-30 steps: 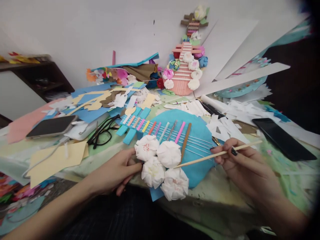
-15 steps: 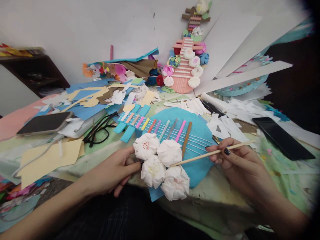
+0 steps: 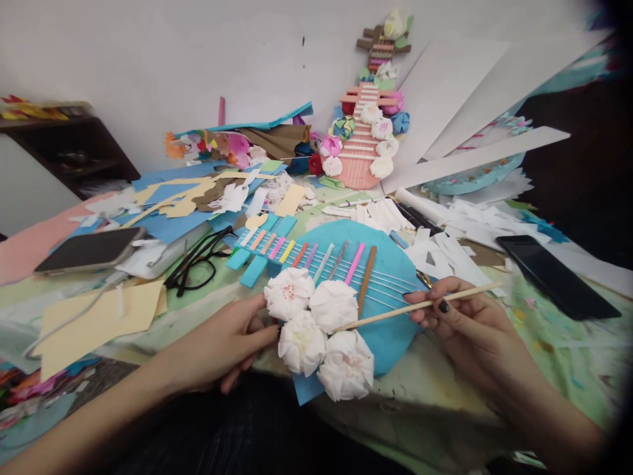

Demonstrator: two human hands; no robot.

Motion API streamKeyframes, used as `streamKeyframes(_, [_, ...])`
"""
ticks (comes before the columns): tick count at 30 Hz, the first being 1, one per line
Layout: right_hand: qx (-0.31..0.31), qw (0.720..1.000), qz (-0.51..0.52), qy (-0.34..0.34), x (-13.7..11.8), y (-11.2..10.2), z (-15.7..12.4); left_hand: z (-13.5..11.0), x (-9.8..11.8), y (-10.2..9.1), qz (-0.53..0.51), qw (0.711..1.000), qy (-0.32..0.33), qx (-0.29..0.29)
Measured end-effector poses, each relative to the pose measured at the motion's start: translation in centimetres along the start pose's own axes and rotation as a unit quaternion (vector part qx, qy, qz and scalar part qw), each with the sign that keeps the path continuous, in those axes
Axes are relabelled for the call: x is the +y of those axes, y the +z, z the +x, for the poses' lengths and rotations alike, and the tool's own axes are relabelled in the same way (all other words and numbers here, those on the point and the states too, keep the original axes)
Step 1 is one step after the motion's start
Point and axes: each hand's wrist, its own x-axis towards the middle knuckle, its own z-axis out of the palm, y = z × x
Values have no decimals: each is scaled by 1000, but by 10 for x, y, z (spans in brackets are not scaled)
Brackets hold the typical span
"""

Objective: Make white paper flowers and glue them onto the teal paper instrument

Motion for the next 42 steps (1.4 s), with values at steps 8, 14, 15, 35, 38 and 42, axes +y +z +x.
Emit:
streamKeyframes(8, [-2,1000,16,5,1,-1,-1,1,-6,-9,104,993,38,28])
streamKeyframes(14, [1,1000,15,4,1,-1,-1,-14,17,-16,277,877,235,316])
streamKeyframes(15, [1,1000,14,3,1,-1,-1,-13,23,-14,277,857,287,325])
streamKeyframes(35, [54,998,33,-2,-2,-13,-3,21,29,11,329,824,446,118])
streamKeyframes(38, [78,996,32,-22,-4,-18,-4,21,28,11,323,829,442,114])
streamKeyframes(42, [96,995,25,-28,-4,-13,-5,20,27,11,323,827,445,115])
